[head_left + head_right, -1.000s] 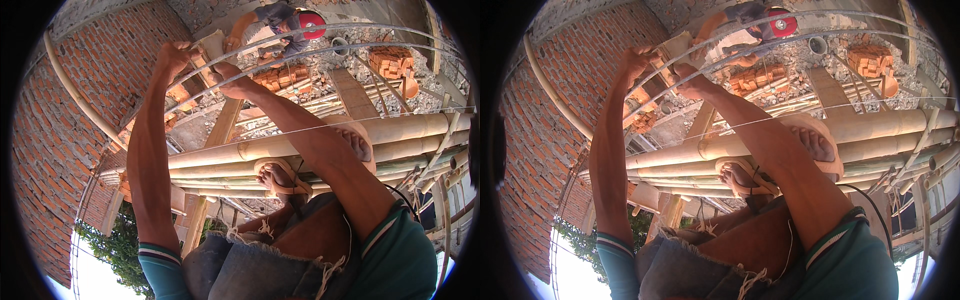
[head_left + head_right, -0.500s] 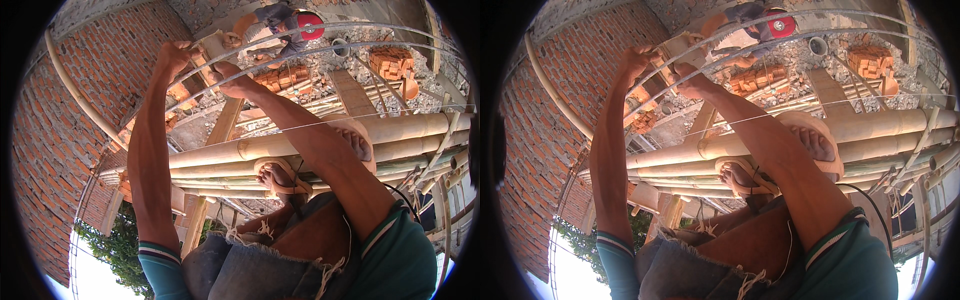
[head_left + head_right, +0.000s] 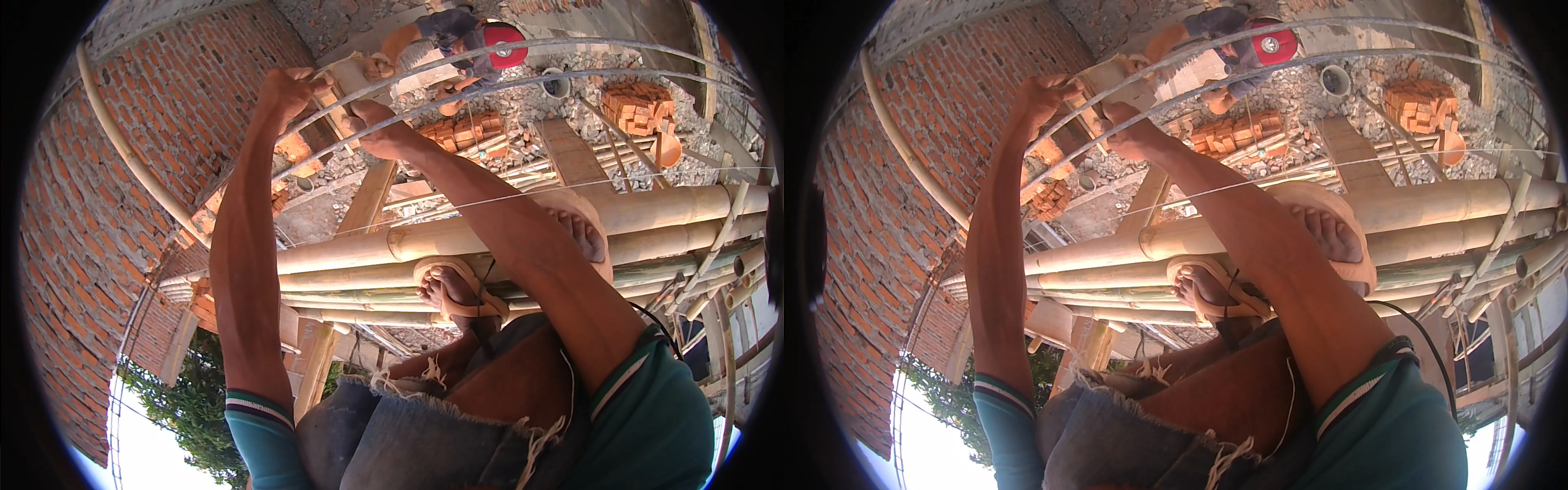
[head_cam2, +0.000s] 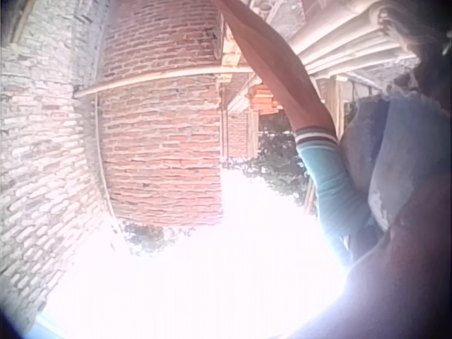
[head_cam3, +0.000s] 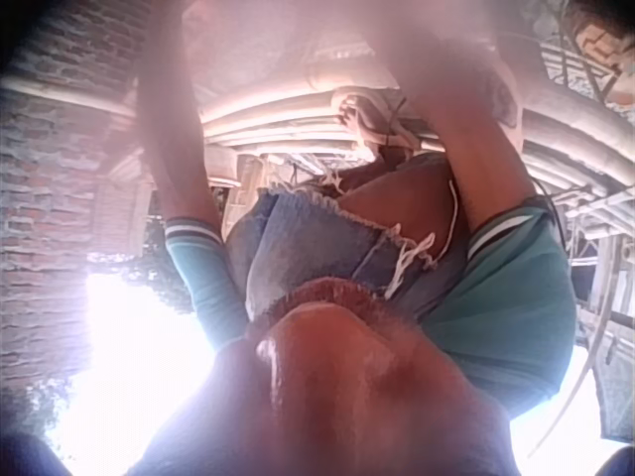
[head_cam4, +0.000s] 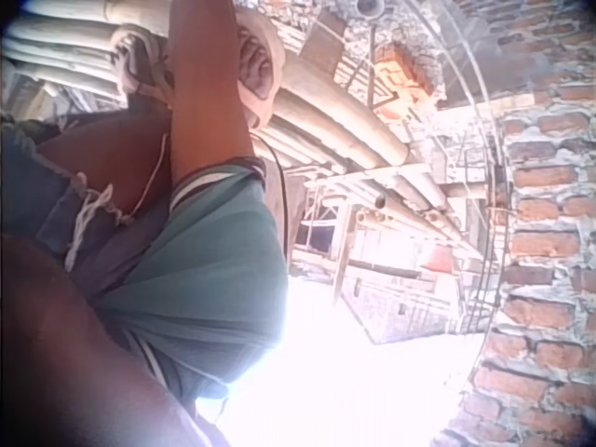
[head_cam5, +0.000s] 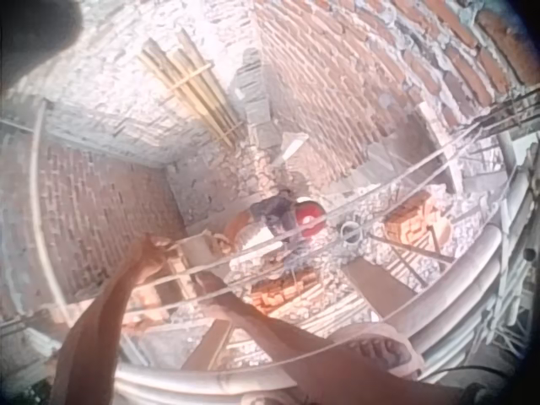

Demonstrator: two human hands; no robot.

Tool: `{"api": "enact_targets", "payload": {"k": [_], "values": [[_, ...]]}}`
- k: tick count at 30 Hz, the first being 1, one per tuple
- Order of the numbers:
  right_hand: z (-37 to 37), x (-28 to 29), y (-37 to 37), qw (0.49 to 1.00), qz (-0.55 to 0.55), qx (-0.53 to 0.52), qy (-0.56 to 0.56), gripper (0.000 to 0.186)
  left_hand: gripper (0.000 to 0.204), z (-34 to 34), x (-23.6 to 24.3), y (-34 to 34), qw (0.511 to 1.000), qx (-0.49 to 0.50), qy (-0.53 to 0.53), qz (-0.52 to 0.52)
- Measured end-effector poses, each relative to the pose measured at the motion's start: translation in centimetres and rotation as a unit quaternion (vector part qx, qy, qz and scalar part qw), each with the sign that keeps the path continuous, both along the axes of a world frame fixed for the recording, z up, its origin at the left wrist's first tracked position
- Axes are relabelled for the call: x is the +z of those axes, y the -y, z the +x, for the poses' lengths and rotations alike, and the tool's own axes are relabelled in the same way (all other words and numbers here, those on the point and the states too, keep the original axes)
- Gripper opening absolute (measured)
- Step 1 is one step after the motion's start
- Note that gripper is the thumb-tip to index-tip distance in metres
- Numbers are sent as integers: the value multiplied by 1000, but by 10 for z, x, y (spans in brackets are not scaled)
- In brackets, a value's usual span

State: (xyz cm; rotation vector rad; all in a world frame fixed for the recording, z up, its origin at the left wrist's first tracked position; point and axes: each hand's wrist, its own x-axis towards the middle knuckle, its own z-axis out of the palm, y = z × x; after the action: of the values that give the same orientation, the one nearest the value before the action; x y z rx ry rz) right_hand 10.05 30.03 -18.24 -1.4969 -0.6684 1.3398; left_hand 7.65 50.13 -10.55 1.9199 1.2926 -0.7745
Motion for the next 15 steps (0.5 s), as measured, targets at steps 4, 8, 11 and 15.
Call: {"api": "enact_targets", "payload": {"k": [4,8,11,15], "values": [[-4,-2,-1,1000,1,-14,8,23,71,0,-1,1,999,-42,6,28],[-6,-5,0,999,31,-24,-16,21,72,1,-2,3,998,-58,-1,33],[-8,-7,1,998,40,-35,-24,20,70,3,-2,4,997,-69,-8,37],[-10,-9,1,999,38,-32,-13,19,68,5,0,6,997,-73,-5,39]]}}
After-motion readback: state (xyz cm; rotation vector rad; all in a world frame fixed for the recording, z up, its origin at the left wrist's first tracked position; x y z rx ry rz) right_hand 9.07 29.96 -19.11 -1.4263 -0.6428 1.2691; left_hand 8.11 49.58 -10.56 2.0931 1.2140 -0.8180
